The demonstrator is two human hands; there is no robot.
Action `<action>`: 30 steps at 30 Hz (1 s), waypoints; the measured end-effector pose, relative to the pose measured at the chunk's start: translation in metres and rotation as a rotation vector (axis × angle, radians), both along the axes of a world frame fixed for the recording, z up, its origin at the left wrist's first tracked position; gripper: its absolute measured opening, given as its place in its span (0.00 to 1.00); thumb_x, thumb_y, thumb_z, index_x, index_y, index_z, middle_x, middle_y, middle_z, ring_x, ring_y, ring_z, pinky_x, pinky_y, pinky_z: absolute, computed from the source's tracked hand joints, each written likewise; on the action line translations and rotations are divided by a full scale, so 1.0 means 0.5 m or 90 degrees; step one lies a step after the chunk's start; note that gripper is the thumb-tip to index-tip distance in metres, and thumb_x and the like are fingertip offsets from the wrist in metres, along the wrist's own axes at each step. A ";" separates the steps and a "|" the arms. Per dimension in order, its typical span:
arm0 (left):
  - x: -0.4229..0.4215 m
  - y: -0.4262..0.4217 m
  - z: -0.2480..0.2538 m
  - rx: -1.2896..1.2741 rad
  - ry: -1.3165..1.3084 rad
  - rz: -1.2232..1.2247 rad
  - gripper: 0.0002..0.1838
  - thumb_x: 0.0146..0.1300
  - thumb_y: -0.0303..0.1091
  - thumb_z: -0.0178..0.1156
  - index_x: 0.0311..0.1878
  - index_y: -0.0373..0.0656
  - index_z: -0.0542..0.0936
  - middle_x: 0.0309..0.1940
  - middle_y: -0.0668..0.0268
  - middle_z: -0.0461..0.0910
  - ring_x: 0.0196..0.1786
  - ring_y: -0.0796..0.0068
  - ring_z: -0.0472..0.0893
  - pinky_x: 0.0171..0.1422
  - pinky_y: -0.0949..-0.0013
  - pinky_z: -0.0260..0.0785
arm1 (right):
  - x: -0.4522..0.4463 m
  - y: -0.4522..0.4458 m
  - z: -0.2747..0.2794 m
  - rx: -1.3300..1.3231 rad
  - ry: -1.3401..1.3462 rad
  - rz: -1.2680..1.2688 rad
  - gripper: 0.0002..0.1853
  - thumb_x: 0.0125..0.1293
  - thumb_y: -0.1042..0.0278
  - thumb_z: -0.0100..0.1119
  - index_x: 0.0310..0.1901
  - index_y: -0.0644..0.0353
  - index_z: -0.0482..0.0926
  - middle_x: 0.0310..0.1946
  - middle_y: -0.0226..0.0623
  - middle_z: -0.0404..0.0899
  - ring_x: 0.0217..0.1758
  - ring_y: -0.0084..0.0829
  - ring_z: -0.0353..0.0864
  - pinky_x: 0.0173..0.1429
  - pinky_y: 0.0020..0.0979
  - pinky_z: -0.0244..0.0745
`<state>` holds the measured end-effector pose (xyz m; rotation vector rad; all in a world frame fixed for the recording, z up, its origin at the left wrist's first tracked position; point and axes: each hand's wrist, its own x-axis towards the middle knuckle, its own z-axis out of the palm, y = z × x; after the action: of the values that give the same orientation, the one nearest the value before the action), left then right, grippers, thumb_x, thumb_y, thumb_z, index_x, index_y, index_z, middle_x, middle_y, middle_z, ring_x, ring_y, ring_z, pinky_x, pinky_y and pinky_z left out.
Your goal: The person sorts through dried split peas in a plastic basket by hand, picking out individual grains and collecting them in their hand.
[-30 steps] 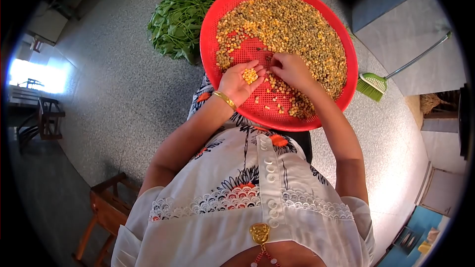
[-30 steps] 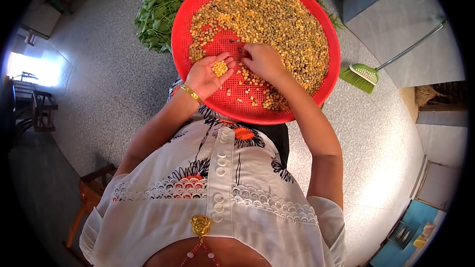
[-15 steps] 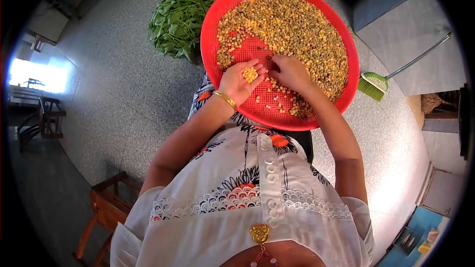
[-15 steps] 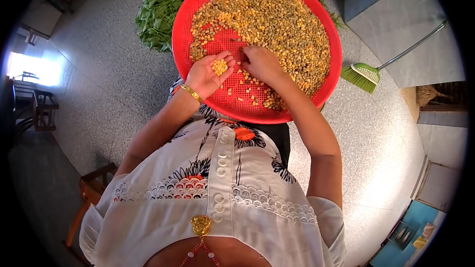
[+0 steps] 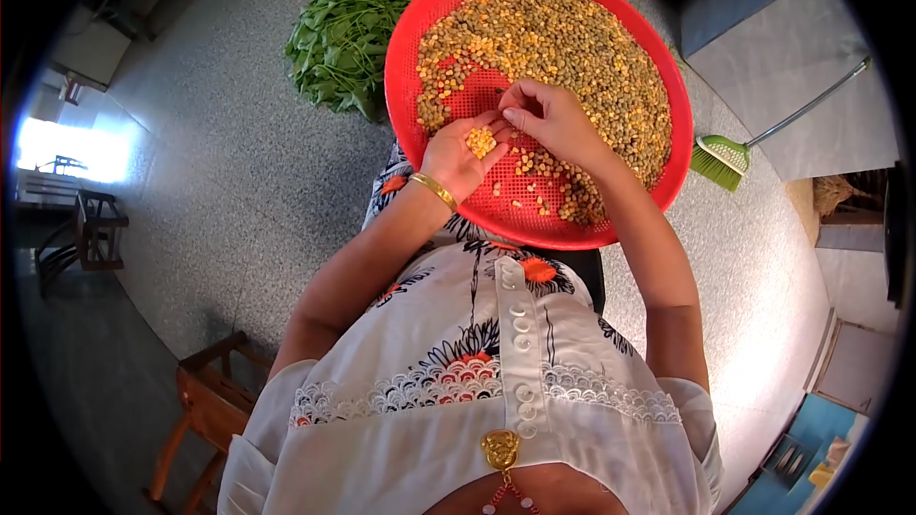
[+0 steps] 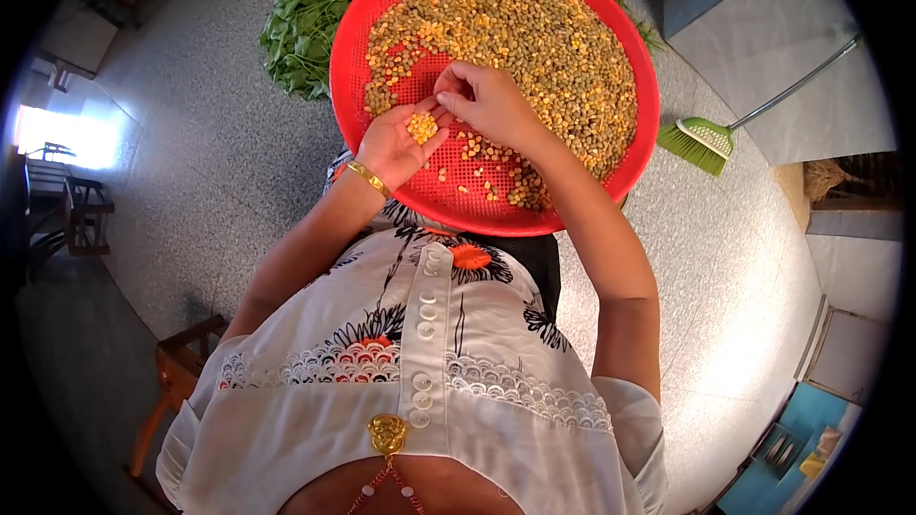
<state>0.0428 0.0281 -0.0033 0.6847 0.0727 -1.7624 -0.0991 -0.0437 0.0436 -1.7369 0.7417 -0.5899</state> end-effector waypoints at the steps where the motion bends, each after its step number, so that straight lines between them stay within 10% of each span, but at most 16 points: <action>1: 0.000 -0.001 -0.001 0.003 -0.002 -0.001 0.14 0.62 0.31 0.46 0.48 0.33 0.71 0.41 0.58 0.73 0.47 0.65 0.73 0.56 0.65 0.65 | -0.002 -0.009 -0.007 -0.118 0.085 -0.025 0.06 0.51 0.73 0.57 0.30 0.63 0.73 0.22 0.36 0.73 0.26 0.28 0.74 0.33 0.28 0.69; 5: -0.002 -0.002 0.006 0.037 -0.035 0.007 0.17 0.64 0.32 0.42 0.52 0.32 0.69 0.47 0.57 0.72 0.53 0.63 0.71 0.60 0.64 0.63 | -0.016 -0.027 -0.049 -0.301 0.359 0.009 0.07 0.50 0.71 0.56 0.31 0.62 0.73 0.26 0.41 0.77 0.29 0.40 0.77 0.36 0.36 0.72; 13: -0.001 -0.002 0.001 0.038 -0.036 0.006 0.17 0.64 0.32 0.43 0.51 0.32 0.69 0.47 0.56 0.72 0.52 0.63 0.71 0.60 0.63 0.63 | -0.009 -0.009 -0.077 -0.481 0.387 0.021 0.08 0.49 0.70 0.57 0.30 0.63 0.71 0.28 0.44 0.76 0.35 0.44 0.76 0.38 0.41 0.71; 23: -0.002 0.002 0.008 0.014 -0.020 0.017 0.14 0.62 0.31 0.45 0.48 0.33 0.71 0.41 0.59 0.74 0.48 0.65 0.73 0.57 0.64 0.65 | -0.004 0.000 -0.008 -0.011 -0.024 -0.015 0.08 0.50 0.69 0.58 0.31 0.63 0.74 0.22 0.42 0.76 0.24 0.37 0.76 0.33 0.31 0.71; 25: 0.001 -0.002 -0.001 0.029 -0.024 0.006 0.14 0.62 0.31 0.45 0.48 0.33 0.71 0.42 0.58 0.73 0.48 0.65 0.73 0.57 0.64 0.65 | -0.029 -0.013 -0.019 -0.241 0.320 0.008 0.10 0.49 0.68 0.59 0.32 0.62 0.74 0.26 0.43 0.76 0.28 0.40 0.77 0.34 0.34 0.72; 30: -0.001 -0.001 -0.008 0.027 -0.015 0.008 0.14 0.62 0.30 0.46 0.48 0.33 0.71 0.42 0.59 0.73 0.46 0.65 0.73 0.57 0.64 0.65 | -0.046 0.015 -0.062 -0.403 0.469 0.070 0.10 0.49 0.67 0.59 0.31 0.62 0.72 0.29 0.43 0.76 0.35 0.44 0.76 0.38 0.41 0.72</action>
<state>0.0424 0.0274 -0.0071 0.7331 0.0984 -1.7442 -0.1221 -0.0364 0.0125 -2.6210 1.0170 -0.0761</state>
